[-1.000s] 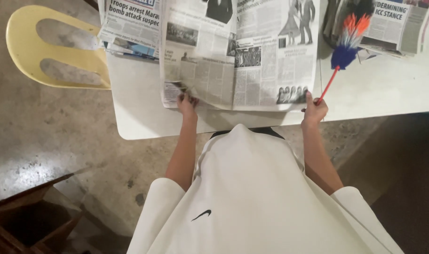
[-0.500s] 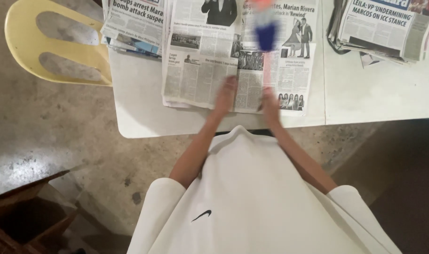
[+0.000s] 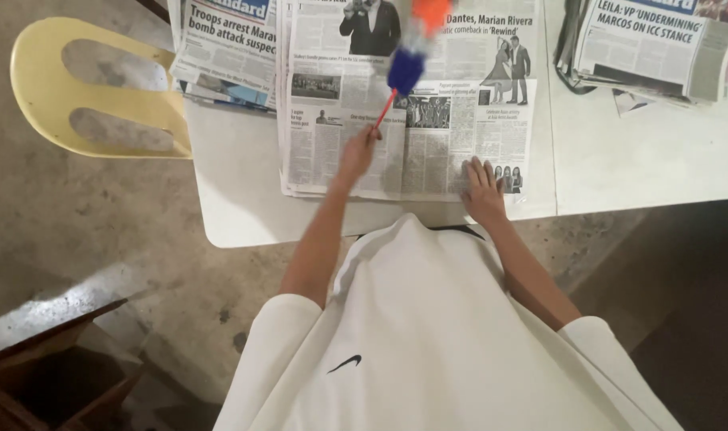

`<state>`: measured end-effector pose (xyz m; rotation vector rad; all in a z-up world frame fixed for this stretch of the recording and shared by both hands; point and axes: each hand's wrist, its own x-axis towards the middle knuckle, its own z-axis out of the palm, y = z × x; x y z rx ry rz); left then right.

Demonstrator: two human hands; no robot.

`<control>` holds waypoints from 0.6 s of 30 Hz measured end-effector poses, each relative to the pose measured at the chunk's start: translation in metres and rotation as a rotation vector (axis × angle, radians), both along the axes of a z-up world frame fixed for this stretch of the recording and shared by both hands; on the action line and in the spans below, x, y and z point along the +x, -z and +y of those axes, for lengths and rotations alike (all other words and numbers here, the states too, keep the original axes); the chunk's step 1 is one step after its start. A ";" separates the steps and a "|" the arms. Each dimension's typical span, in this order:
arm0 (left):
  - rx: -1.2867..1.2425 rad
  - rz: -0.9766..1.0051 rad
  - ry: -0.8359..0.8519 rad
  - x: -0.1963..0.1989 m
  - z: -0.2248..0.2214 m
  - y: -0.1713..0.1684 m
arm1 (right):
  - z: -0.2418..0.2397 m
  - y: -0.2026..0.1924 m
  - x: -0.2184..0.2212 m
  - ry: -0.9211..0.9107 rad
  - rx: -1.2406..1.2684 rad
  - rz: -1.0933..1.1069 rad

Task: Dusting and organizing stacks of newspapers on a table.

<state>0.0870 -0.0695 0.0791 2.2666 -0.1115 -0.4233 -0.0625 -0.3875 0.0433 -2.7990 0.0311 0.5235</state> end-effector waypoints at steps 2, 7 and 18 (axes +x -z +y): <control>0.126 -0.071 0.030 0.009 0.028 0.015 | 0.002 0.002 0.003 0.036 0.036 0.012; 0.095 -0.232 -0.287 0.019 0.049 0.034 | 0.007 -0.020 0.012 0.103 0.066 0.110; 0.107 -0.021 -0.266 -0.092 0.057 0.050 | -0.014 0.001 0.012 0.021 0.112 0.143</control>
